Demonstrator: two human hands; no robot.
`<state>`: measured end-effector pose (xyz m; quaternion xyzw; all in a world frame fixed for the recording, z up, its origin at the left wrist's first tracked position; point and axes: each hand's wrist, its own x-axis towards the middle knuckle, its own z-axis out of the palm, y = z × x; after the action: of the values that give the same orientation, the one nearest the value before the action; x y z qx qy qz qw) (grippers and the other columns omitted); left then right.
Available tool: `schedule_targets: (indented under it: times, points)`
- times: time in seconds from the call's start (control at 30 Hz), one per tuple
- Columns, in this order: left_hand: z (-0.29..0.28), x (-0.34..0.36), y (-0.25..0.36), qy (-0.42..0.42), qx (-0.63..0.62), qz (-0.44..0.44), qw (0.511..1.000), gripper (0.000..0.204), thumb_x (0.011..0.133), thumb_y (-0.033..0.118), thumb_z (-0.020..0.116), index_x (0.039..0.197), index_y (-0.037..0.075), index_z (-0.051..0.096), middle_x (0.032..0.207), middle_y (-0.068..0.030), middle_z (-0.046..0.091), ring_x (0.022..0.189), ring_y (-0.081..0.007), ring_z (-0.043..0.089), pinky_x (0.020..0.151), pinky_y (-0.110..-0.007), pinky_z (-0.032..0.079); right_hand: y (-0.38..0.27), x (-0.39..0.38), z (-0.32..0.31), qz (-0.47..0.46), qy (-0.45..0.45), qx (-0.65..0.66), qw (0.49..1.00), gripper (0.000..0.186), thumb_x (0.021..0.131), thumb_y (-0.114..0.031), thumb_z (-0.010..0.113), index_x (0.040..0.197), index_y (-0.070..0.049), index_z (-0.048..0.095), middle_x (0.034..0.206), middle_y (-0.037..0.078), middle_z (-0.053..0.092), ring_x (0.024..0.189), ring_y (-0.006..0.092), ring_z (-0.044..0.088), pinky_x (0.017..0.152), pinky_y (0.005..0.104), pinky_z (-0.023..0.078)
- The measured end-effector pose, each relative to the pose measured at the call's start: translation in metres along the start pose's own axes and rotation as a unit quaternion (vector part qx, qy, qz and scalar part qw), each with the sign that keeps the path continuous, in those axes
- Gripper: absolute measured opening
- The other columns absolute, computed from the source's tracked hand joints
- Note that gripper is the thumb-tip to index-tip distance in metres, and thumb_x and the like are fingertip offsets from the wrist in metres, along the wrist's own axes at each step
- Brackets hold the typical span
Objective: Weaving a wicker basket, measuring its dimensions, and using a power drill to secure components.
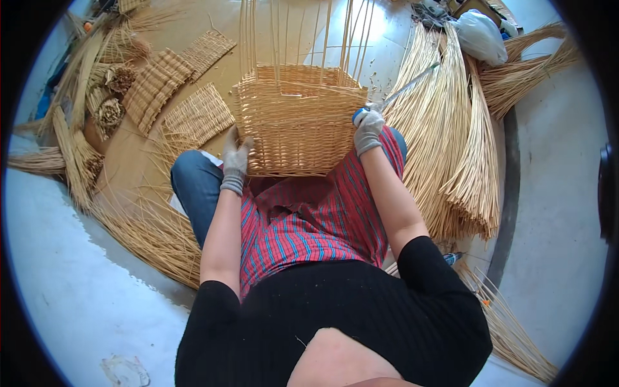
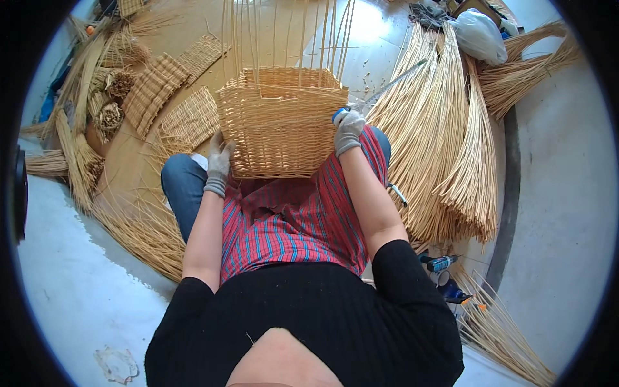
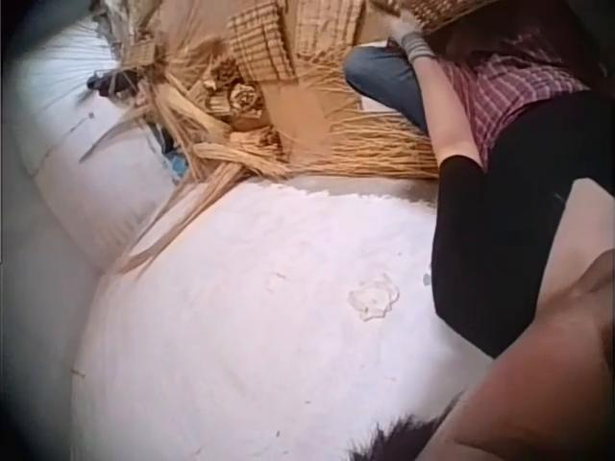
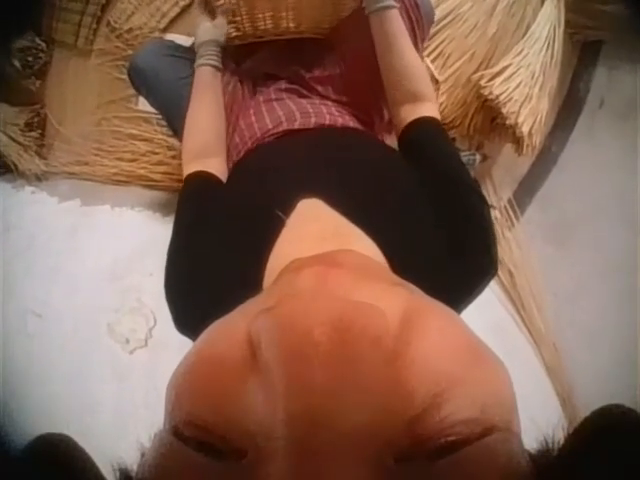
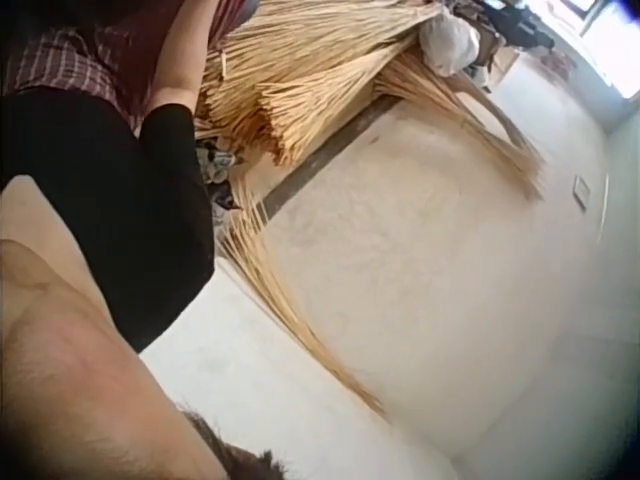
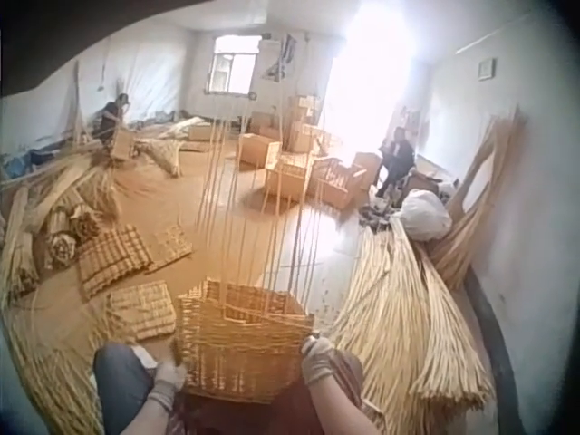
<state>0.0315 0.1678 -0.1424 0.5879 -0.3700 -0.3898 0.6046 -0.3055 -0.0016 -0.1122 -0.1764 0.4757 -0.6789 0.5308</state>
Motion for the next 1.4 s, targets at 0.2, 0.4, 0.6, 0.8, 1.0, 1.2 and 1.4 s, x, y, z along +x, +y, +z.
schedule_targets:
  times: [0.2, 0.4, 0.6, 0.8, 1.0, 1.2, 1.4]
  points:
    - [-0.020, -0.021, 0.006, 0.013, -0.029, -0.016, 0.999, 0.053, 0.099, 0.013, 0.068, 0.146, -0.002, 0.049, 0.137, -0.0155, 0.063, 0.121, -0.0239, 0.063, 0.106, -0.036, 0.049, 0.016, 0.011, -0.013, 0.039, -0.016, -0.020, 0.999, 0.035, 0.106, -0.030, 0.055, 0.074, -0.018, 0.053, 0.059, -0.001, 0.047, 0.041, 0.0096, 0.044, 0.032, 0.0284, 0.032]
    - [-0.048, -0.080, 0.033, 0.123, 0.104, -0.039, 0.986, 0.058, 0.097, 0.037, 0.074, 0.132, -0.006, 0.058, 0.120, -0.0171, 0.071, 0.106, -0.0249, 0.068, 0.094, -0.038, 0.055, 0.037, -0.013, -0.048, -0.409, -0.182, -0.528, 0.722, 0.023, 0.098, -0.010, 0.055, 0.075, -0.013, 0.057, 0.065, 0.001, 0.051, 0.049, 0.0155, 0.050, 0.042, 0.0315, 0.040]
    - [-0.037, -0.137, 0.114, 0.150, 0.313, 0.170, 0.922, 0.050, 0.093, 0.024, 0.075, 0.134, 0.001, 0.060, 0.124, -0.0158, 0.066, 0.117, -0.0294, 0.062, 0.103, -0.040, 0.050, -0.032, -0.115, -0.034, -0.282, -0.304, -0.594, 0.689, 0.010, 0.102, -0.009, 0.054, 0.103, -0.003, 0.061, 0.107, 0.008, 0.067, 0.077, 0.0132, 0.062, 0.065, 0.0229, 0.053]
    - [-0.052, -0.151, 0.143, 0.224, 0.141, 0.238, 0.934, 0.034, 0.095, 0.012, 0.074, 0.128, 0.006, 0.065, 0.123, -0.0114, 0.065, 0.113, -0.0224, 0.064, 0.097, -0.035, 0.054, -0.070, -0.186, -0.040, -0.115, -0.298, -0.267, 0.909, 0.045, 0.112, -0.044, 0.043, 0.117, -0.001, 0.057, 0.117, 0.014, 0.067, 0.094, 0.0217, 0.065, 0.084, 0.0310, 0.059]
    - [-0.221, -0.168, 0.031, 0.430, 0.096, -0.005, 0.898, 0.026, 0.098, 0.012, 0.066, 0.123, 0.005, 0.070, 0.102, -0.0093, 0.070, 0.088, -0.0181, 0.066, 0.079, -0.032, 0.054, -0.107, -0.237, -0.051, -0.006, -0.176, -0.205, 0.963, 0.062, 0.109, -0.059, 0.036, 0.115, -0.001, 0.058, 0.126, 0.017, 0.066, 0.092, 0.0211, 0.064, 0.081, 0.0309, 0.057]
    - [-0.311, -0.294, -0.109, 0.524, 0.097, -0.331, 0.779, 0.024, 0.102, 0.012, 0.060, 0.120, 0.005, 0.074, 0.089, -0.0069, 0.075, 0.070, -0.0146, 0.067, 0.065, -0.030, 0.054, -0.133, -0.272, -0.065, -0.135, -0.228, -0.473, 0.840, 0.059, 0.113, -0.055, 0.031, 0.103, -0.006, 0.062, 0.097, 0.010, 0.068, 0.076, 0.0134, 0.057, 0.066, 0.0247, 0.046]
    - [-0.276, -0.358, -0.204, 0.443, 0.057, -0.439, 0.780, 0.022, 0.099, 0.017, 0.064, 0.115, 0.008, 0.077, 0.096, -0.0113, 0.077, 0.083, -0.0196, 0.072, 0.079, -0.033, 0.057, -0.118, -0.299, -0.108, 0.023, -0.353, -0.613, 0.707, 0.043, 0.110, -0.043, 0.051, 0.104, -0.004, 0.069, 0.077, 0.002, 0.063, 0.073, 0.0121, 0.056, 0.068, 0.0292, 0.046]
